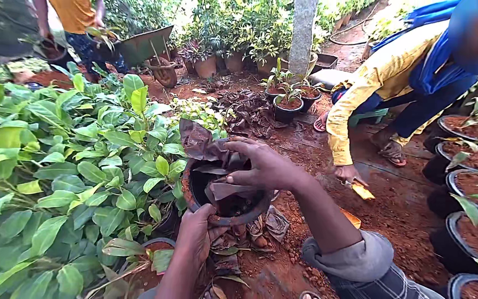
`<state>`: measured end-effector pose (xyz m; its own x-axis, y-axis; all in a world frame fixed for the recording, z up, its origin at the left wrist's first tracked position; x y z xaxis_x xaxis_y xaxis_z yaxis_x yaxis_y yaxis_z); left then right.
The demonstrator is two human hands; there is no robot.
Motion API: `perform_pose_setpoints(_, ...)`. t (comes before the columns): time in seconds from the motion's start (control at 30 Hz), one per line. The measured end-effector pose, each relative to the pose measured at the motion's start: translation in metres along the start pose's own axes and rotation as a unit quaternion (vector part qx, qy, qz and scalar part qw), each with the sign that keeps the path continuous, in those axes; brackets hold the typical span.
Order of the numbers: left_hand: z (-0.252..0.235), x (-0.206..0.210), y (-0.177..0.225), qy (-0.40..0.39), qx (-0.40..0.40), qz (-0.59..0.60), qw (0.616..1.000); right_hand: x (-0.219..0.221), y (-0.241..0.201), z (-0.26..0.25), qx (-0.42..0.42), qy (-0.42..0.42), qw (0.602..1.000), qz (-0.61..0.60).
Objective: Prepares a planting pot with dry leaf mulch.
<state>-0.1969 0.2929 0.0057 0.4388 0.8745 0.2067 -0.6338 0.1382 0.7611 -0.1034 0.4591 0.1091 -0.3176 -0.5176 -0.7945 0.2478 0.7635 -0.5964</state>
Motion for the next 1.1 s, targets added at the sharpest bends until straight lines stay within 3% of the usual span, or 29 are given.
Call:
perform_pose_setpoints(0.1, 0.000, -0.003, 0.003, -0.004, 0.002, 0.010, 1.000, -0.011, 0.001, 0.001, -0.049, 0.123, 0.991, -0.024)
perform_pose_setpoints(0.2, 0.000, -0.007, 0.005, 0.000, 0.006, 0.019, 1.000, -0.034, 0.008, 0.006, -0.042, 0.251, 0.957, -0.140)
perform_pose_setpoints(0.33, 0.002, -0.013, 0.011, -0.013, 0.018, 0.031, 0.999, -0.056, 0.047, 0.013, 0.069, 0.355, 0.870, -0.336)
perform_pose_setpoints(0.43, 0.005, -0.021, 0.015, -0.009, 0.032, 0.041, 0.999, -0.043, 0.108, 0.016, 0.196, 0.401, 0.812, -0.376)
perform_pose_setpoints(0.5, 0.006, -0.027, 0.016, 0.003, 0.039, 0.049, 0.998, -0.011, 0.159, 0.024, 0.284, 0.367, 0.819, -0.338)
perform_pose_setpoints(0.63, 0.002, -0.034, 0.027, 0.011, 0.055, 0.024, 0.998, 0.090, 0.253, 0.059, 0.435, 0.198, 0.858, -0.188)
perform_pose_setpoints(0.8, -0.010, -0.045, 0.038, 0.031, 0.050, -0.003, 0.998, 0.209, 0.311, 0.098, 0.537, -0.069, 0.841, -0.012)
perform_pose_setpoints(0.97, -0.016, -0.053, 0.047, 0.034, 0.048, -0.030, 0.998, 0.269, 0.336, 0.120, 0.543, -0.131, 0.827, 0.067)
perform_pose_setpoints(1.1, -0.020, -0.060, 0.045, 0.060, 0.046, -0.026, 0.997, 0.258, 0.326, 0.106, 0.573, -0.063, 0.816, 0.047)
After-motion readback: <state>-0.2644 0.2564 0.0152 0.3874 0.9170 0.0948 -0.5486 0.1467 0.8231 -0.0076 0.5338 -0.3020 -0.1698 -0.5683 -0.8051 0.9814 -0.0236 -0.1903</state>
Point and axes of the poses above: each hand's wrist, its own z-axis away from the middle knuckle, its own x-axis out of the palm, y = z × x, the point moved 4 cm from there along -z, towards the middle knuckle
